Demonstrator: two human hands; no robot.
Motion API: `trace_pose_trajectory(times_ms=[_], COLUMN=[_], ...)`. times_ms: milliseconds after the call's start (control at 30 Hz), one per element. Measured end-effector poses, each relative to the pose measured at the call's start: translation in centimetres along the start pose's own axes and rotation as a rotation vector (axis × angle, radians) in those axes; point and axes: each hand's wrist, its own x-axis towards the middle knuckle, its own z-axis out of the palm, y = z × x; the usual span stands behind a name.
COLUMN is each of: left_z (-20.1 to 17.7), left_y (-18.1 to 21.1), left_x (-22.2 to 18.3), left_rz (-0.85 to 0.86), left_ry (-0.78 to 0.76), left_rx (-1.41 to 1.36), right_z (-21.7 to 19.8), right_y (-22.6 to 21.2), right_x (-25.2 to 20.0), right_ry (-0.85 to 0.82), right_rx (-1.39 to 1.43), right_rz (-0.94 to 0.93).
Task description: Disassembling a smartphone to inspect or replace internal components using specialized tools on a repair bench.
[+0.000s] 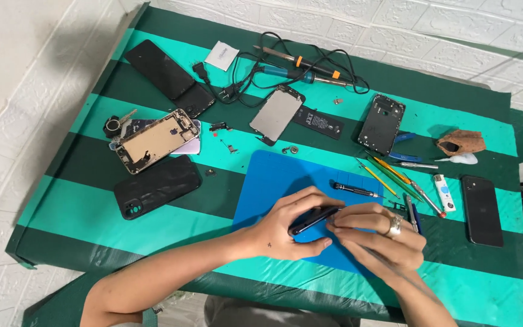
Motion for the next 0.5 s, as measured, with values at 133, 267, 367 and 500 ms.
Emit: trace_pose_trajectory(times_ms=[133,267,367,500], left_z=[-0.15,-0.07,-0.11,-0.06], left_y=[0.11,0.04,0.28,0.34], left_x=[0.07,0.03,0.10,0.18], left_rz=[-0.008,-0.009,-0.015,-0.011], left_ry=[0.005,0.015,-0.001,-0.006], left_rx=[-0.009,-0.023,-0.018,-0.018], right_z=[0.14,-0.10,-0.20,-0.22], right_y=[-0.04,-0.22,-0.25,-0.17], right_x=[0.23,-0.28,-0.01,0.10], right_ry=[-0.040,-0.054,-0.080,-0.082], right_rx=[-0.052,-0.072,-0.127,-0.167], right_rz=[-0.052,-0.016,-0.082,-0.120])
